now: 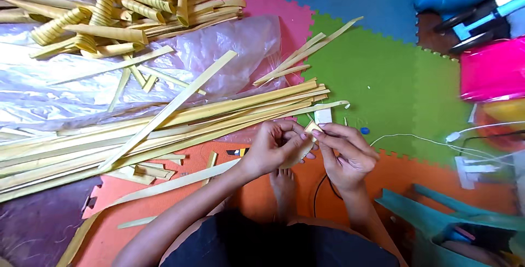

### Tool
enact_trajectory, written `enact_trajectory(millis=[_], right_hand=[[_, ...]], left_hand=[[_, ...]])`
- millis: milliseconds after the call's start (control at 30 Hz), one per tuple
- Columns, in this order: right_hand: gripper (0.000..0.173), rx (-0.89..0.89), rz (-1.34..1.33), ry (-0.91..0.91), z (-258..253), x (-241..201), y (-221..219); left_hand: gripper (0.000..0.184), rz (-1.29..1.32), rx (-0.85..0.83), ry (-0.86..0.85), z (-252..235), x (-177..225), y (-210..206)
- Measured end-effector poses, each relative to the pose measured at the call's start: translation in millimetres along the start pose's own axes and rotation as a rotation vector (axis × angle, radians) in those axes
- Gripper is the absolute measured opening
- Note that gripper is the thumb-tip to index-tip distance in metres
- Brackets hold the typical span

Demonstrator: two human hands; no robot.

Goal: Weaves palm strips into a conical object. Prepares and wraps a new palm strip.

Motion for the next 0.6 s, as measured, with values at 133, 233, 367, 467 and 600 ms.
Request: enact_trajectory(millis=[133, 233, 367, 467, 600], right_hand=[[0.026, -0.258, -0.296, -0.284, -14.9, 2.5, 7.3], [0.020, -0.266, -0.428, -0.460, -23.3, 1.1, 0.6], [0.008, -0.144, -0.312, -0.335, -24.5, -5.7, -7.6], [0.014, -0.133, -0.394, -0.368, -24.2, -9.4, -8.9], [0.021, -0.092, -0.355, -0.297, -18.8, -9.5, -5.0]], left_hand=[[0.014, -0.374, 0.113, -0.131, 0.1, 5.2, -1.5], [0.010, -0.526, 0.125, -0.259, -1.3, 6.6, -5.0], [0.010, -0.349, -0.002, -0.219, -1.8, 6.6, -7.0], [0.009, -0.209, -0.051, -0.161, -2.4, 6.9, -6.7], [0.009, -0.185, 0.051, -0.092, -3.7, 13.1, -3.7]])
Point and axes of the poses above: each hand's wrist, its own z-axis away from the middle knuckle, its own y-axis out of the back of the hand, x = y × z, the point moved 1 cm from there along -z, towards the middle knuckle, and after that the axes turned 8 degrees about z, right-handed, at the moved point
